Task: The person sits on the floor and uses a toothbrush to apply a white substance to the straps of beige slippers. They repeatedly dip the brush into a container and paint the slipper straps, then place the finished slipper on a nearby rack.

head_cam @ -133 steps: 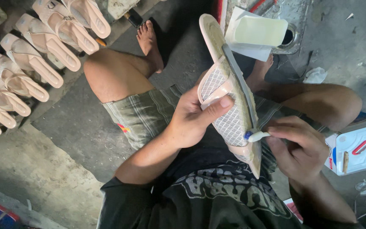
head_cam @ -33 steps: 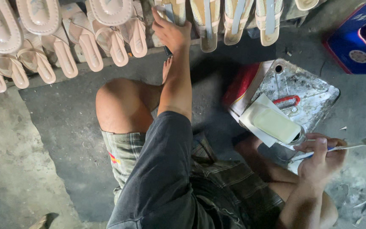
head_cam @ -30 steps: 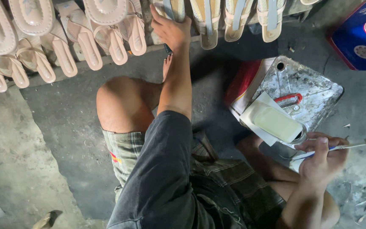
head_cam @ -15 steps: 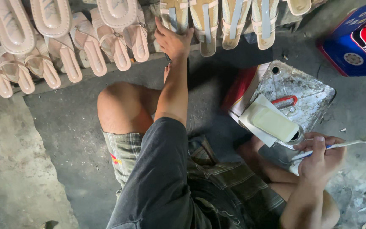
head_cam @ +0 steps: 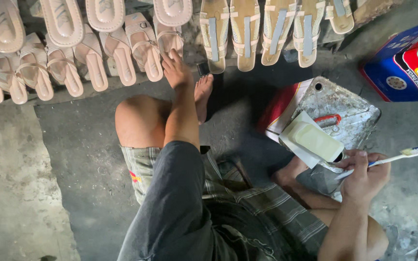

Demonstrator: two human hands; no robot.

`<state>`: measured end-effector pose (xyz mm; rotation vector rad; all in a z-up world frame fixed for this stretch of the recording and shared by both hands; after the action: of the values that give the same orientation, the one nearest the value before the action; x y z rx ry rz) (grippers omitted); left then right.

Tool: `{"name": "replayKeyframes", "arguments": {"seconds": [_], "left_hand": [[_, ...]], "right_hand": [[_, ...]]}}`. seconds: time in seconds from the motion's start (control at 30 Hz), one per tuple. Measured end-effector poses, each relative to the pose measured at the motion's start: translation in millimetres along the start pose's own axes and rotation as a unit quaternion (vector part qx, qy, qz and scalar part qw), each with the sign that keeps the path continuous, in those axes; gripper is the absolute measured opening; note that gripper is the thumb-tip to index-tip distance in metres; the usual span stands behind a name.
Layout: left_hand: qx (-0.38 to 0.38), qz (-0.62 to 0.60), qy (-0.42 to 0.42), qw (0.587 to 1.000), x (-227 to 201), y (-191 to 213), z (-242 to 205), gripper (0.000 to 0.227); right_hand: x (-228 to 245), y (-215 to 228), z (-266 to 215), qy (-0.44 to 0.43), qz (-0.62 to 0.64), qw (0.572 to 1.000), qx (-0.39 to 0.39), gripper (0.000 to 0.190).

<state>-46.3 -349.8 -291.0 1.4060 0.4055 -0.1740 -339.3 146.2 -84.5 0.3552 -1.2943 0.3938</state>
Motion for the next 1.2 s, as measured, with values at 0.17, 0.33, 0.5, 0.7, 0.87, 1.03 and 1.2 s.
{"name": "replayKeyframes", "arguments": {"seconds": [0.17,0.33,0.5,0.7,0.87,1.03,1.2], "left_hand": [[0.048,-0.07,0.03,0.996,14.6,11.0,20.9,0.037],[0.239,-0.623,0.251,0.701,11.7,41.9,-3.4,0.026],[0.495,-0.586,0.265,0.584,-8.1,128.9,-187.1,0.032],[0.632,-0.519,0.026,0.574,-31.9,245.6,-320.1,0.045],[0.641,-0.575,0.102,0.498,-45.6,230.3,-245.1,0.086],[0.749,-0.594,0.002,0.293,-83.1,246.9,-257.5,0.09],[0.758,-0.551,0.144,0.32,-65.7,239.4,-273.5,0.088]], "right_hand": [[5.8,5.6,1.0,0.028,-0.02,0.999,-0.002,0.021],[36.4,-5.9,-5.1,0.063,-0.052,0.996,0.02,0.032],[76.1,-71.4,-50.9,0.039,-0.042,0.983,0.172,0.025],[71.1,-116.2,-112.1,-0.085,0.052,0.985,0.143,0.026],[75.3,-77.0,-144.5,-0.181,0.225,0.955,0.073,0.026],[87.3,-72.9,-168.0,-0.25,0.288,0.92,0.093,0.019],[92.1,-49.4,-116.5,-0.055,-0.34,0.921,0.184,0.032]]}}
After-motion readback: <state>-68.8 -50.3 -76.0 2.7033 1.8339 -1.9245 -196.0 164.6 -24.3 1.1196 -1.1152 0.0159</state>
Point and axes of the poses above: each hand's wrist, its own z-axis towards the middle knuckle, its own y-axis out of the back of the hand, x = y × z, the point moved 6 cm from there along z, towards the middle knuckle, and after that the axes turned 14 degrees about y, right-handed, at the moved point
